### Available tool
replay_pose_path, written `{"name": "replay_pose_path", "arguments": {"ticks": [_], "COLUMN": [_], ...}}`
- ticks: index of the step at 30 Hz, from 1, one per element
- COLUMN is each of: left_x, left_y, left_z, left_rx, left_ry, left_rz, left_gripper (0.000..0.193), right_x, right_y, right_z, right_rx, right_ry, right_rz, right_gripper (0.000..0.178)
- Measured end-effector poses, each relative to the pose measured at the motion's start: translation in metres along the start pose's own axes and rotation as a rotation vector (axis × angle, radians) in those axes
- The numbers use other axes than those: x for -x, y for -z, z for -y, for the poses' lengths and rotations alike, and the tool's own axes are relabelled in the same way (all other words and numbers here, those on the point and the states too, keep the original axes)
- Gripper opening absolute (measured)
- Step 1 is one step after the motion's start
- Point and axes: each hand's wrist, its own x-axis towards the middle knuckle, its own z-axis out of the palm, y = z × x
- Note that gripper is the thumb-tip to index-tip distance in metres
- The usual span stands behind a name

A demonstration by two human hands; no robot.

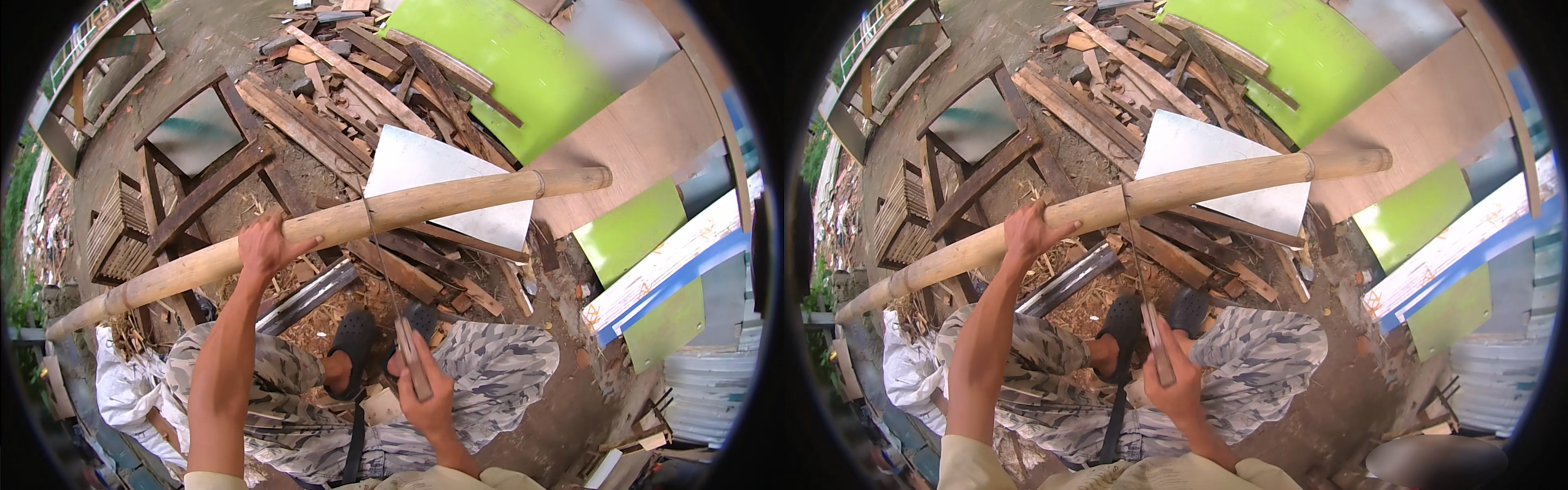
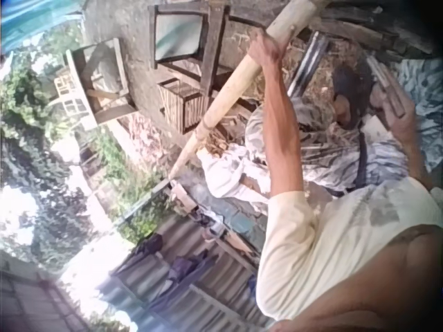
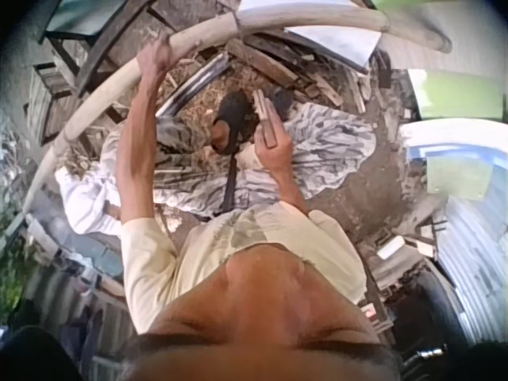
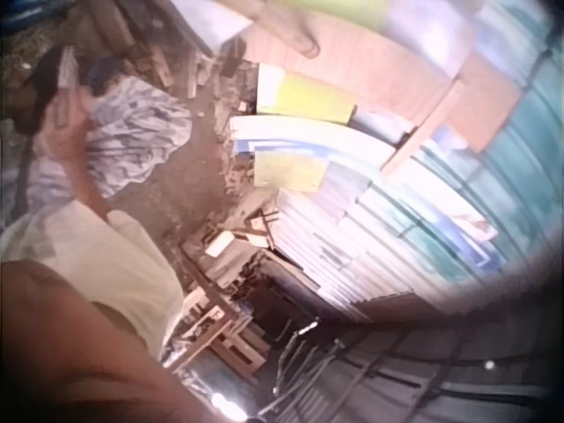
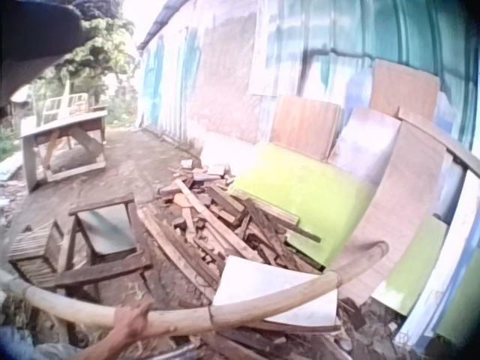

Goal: The person uses a hand saw to cut a long bamboo pole held horizontally between their hands. The sawing motion is continuous and repetitive throughout the clip, with the bamboo resting on a pile of wood scraps on the ground.

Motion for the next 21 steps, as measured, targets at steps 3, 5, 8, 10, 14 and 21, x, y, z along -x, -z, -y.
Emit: {"name": "replay_pose_path", "arguments": {"ticks": [3, 5, 8, 10, 14, 21], "left_x": [0.005, 0.005, 0.001, -0.009, -0.011, -0.018], "left_y": [-0.005, 0.002, 0.006, 0.007, 0.000, -0.007], "left_z": [0.001, -0.004, -0.002, 0.001, 0.003, 0.003], "left_rx": [-0.057, -0.039, -0.015, -0.019, -0.015, -0.018], "left_ry": [-0.057, 0.011, 0.066, 0.061, -0.044, -0.072], "left_rz": [-0.129, -0.001, 0.117, 0.135, -0.031, -0.048], "left_gripper": [0.098, 0.096, 0.092, 0.092, 0.092, 0.089], "right_x": [-0.081, -0.090, -0.061, 0.002, 0.032, -0.080], "right_y": [-0.037, -0.052, -0.043, -0.017, 0.018, -0.039], "right_z": [-0.007, -0.017, -0.008, -0.007, 0.012, -0.013], "right_rx": [-0.052, -0.073, -0.098, -0.056, -0.033, -0.077], "right_ry": [-0.083, -0.137, -0.246, -0.055, -0.135, -0.047], "right_rz": [0.029, 0.051, 0.109, 0.064, 0.115, -0.007], "right_gripper": [0.062, 0.059, 0.060, 0.060, 0.060, 0.060]}}
